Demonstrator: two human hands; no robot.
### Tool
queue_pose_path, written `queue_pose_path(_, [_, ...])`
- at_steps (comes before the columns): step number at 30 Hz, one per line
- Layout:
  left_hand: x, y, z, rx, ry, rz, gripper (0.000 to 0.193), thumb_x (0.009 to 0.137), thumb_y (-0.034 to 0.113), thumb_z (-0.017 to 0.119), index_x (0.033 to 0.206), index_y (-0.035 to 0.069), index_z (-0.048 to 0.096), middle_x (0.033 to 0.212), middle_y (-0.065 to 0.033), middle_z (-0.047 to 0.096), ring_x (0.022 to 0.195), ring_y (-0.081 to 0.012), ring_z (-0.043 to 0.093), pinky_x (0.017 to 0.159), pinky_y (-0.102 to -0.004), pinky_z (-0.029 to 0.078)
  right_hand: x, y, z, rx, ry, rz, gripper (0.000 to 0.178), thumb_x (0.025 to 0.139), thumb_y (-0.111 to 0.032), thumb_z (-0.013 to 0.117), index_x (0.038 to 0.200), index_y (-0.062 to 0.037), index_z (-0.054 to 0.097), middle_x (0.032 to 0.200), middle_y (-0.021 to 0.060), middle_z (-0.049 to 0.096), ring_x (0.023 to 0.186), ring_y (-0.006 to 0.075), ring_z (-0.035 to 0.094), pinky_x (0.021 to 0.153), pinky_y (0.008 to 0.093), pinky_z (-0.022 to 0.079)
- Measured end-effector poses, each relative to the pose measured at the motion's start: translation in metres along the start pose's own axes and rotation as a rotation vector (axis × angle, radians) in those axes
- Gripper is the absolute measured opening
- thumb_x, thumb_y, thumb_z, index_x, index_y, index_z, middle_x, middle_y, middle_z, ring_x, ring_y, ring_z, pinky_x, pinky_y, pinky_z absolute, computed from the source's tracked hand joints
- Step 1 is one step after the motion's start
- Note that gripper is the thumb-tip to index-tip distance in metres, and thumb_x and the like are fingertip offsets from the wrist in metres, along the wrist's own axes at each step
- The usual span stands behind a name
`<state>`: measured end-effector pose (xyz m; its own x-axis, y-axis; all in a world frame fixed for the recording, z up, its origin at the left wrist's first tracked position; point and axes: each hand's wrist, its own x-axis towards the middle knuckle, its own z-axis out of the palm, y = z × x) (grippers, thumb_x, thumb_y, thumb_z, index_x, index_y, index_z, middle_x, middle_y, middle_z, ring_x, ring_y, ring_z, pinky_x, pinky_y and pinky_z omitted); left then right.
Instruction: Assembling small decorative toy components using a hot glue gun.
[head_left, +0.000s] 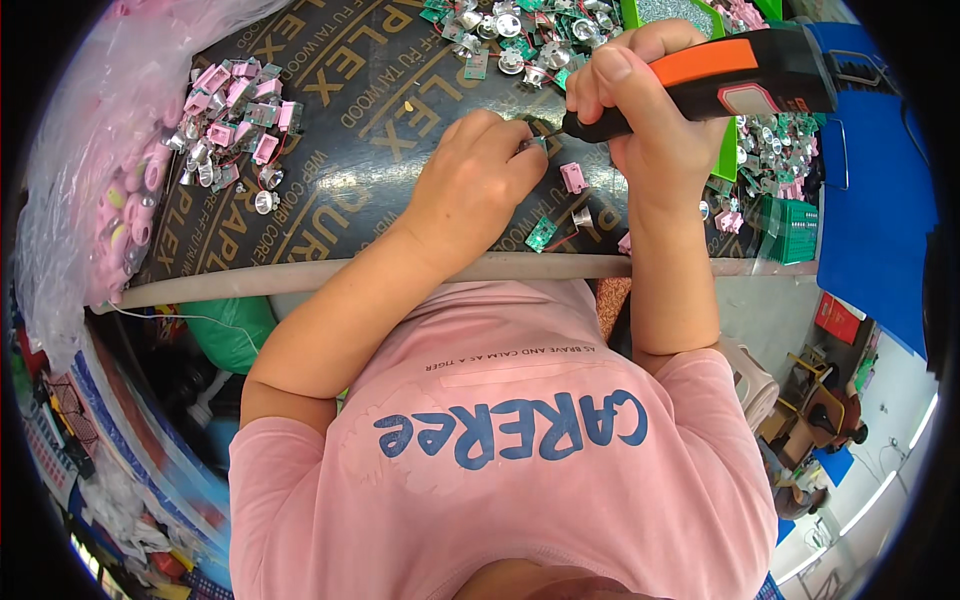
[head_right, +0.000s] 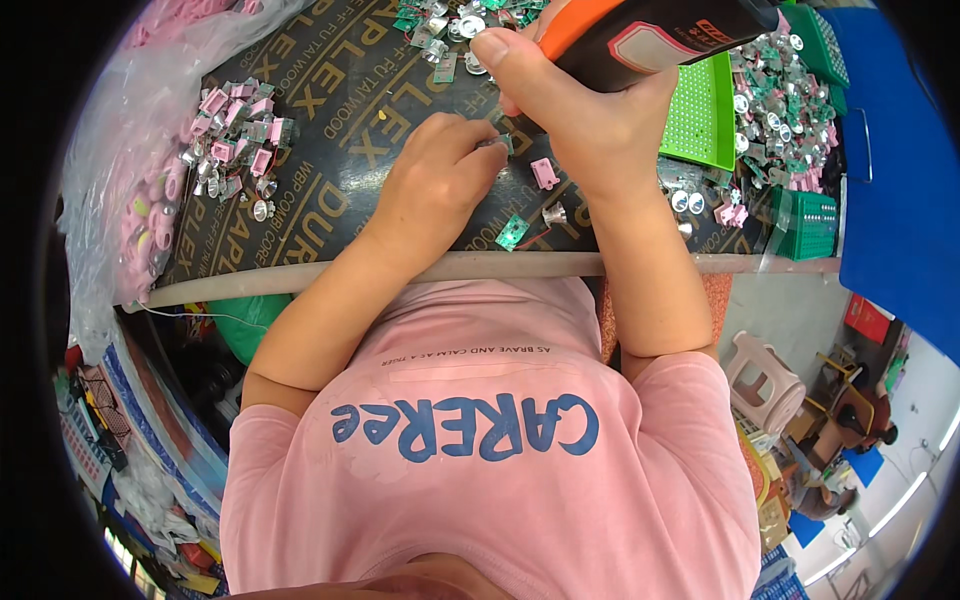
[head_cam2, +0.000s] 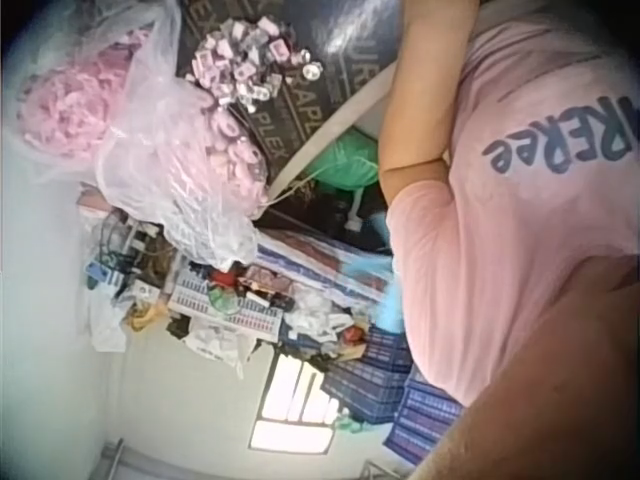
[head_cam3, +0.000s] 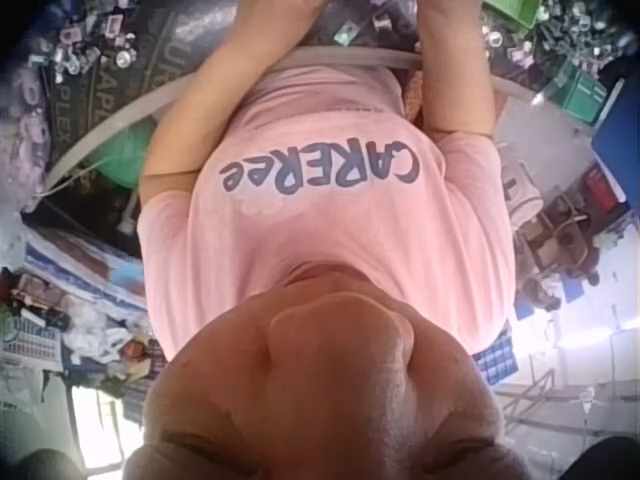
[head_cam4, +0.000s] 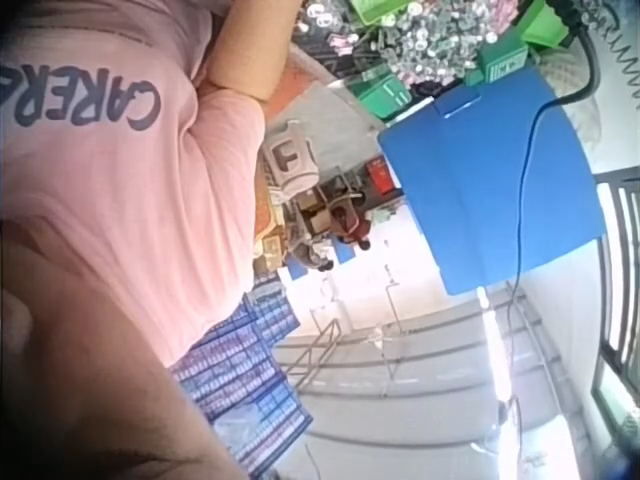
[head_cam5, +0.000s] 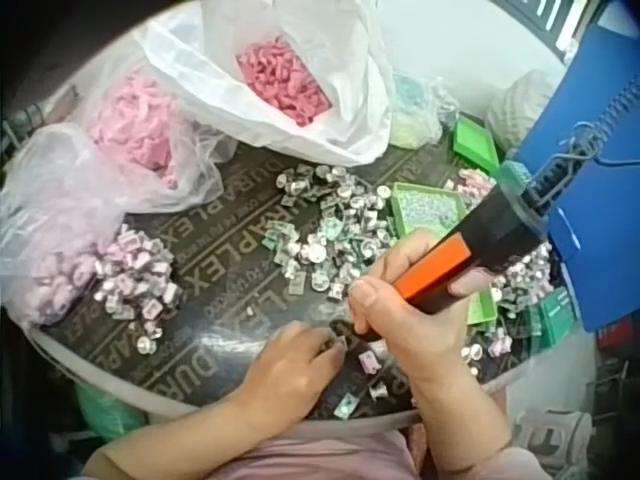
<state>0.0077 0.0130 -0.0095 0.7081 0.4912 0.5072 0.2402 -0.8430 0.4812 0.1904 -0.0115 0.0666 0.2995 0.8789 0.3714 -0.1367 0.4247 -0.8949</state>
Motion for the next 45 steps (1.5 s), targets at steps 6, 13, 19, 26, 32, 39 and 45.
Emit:
queue_pose_path(6, [0.001,-0.001,0.003,-0.002,0.014,0.001,0.015,0.08,0.009,0.068,0.094,0.005,0.072,0.108,-0.0113,0.068,0.102,-0.0311,0.063,0.09,-0.0434,0.054,0.002,0.004,-0.003,-0.01,-0.058,-0.014,0.019,0.094,0.007,0.067,0.095,-0.005,0.052,0.077,0.0106,0.063,0.058,0.0191,0.061,0.061,0.0403,0.056])
queue_pose_path(13, [0.004,0.001,0.002,-0.033,-0.002,-0.017,0.012,0.08,0.009,0.067,0.091,0.006,0.071,0.1,-0.0101,0.065,0.098,-0.0314,0.062,0.089,-0.0431,0.053,-0.001,0.006,0.003,-0.074,-0.104,-0.011,0.023,0.09,0.014,0.064,0.093,-0.0044,0.05,0.075,0.0094,0.061,0.059,0.0165,0.06,0.06,0.0356,0.054])
queue_pose_path(19, [0.006,-0.004,0.002,-0.085,0.029,0.004,0.009,0.081,0.007,0.068,0.089,0.006,0.072,0.096,-0.008,0.066,0.096,-0.0306,0.063,0.087,-0.0427,0.054,0.0,0.004,0.0,-0.012,-0.134,0.012,0.025,0.088,0.015,0.065,0.093,-0.0049,0.051,0.075,0.0092,0.061,0.059,0.0163,0.06,0.061,0.035,0.055])
queue_pose_path(26, [0.011,-0.013,-0.045,0.063,-0.051,-0.108,0.015,0.083,0.01,0.075,0.097,0.006,0.071,0.096,-0.0118,0.072,0.094,-0.034,0.066,0.085,-0.0448,0.055,0.01,-0.02,-0.034,0.052,-0.247,-0.048,0.02,0.095,-0.002,0.068,0.108,-0.0057,0.053,0.087,0.0123,0.061,0.075,0.0236,0.064,0.078,0.0455,0.056])
queue_pose_path(32, [0.02,-0.083,-0.151,0.726,0.083,-0.338,0.02,0.089,0.011,0.078,0.108,0.006,0.073,0.104,-0.0158,0.075,0.103,-0.0377,0.065,0.09,-0.0495,0.053,-0.013,-0.021,-0.037,-0.52,0.109,-0.048,0.032,0.086,-0.015,0.089,0.108,-0.0024,0.069,0.092,0.0094,0.072,0.08,0.0268,0.072,0.076,0.0396,0.059])
queue_pose_path(39, [0.021,-0.025,-0.11,0.285,-0.049,-0.157,0.029,0.084,0.006,0.081,0.112,0.006,0.074,0.112,-0.0117,0.074,0.115,-0.0349,0.065,0.101,-0.0436,0.051,-0.066,-0.075,-0.046,-1.053,-0.471,0.492,0.034,0.075,-0.006,0.086,0.106,-0.0008,0.074,0.1,0.0144,0.074,0.086,0.0361,0.071,0.078,0.0437,0.058])
queue_pose_path(45, [0.023,0.002,-0.005,-0.207,-0.225,0.128,0.033,0.083,0.006,0.075,0.116,0.008,0.073,0.12,-0.0091,0.07,0.118,-0.0319,0.063,0.102,-0.0417,0.05,-0.097,-0.041,-0.018,-1.011,-0.619,0.065,0.026,0.073,0.001,0.08,0.099,-0.004,0.075,0.103,0.01,0.071,0.102,0.0322,0.066,0.086,0.0436,0.057])
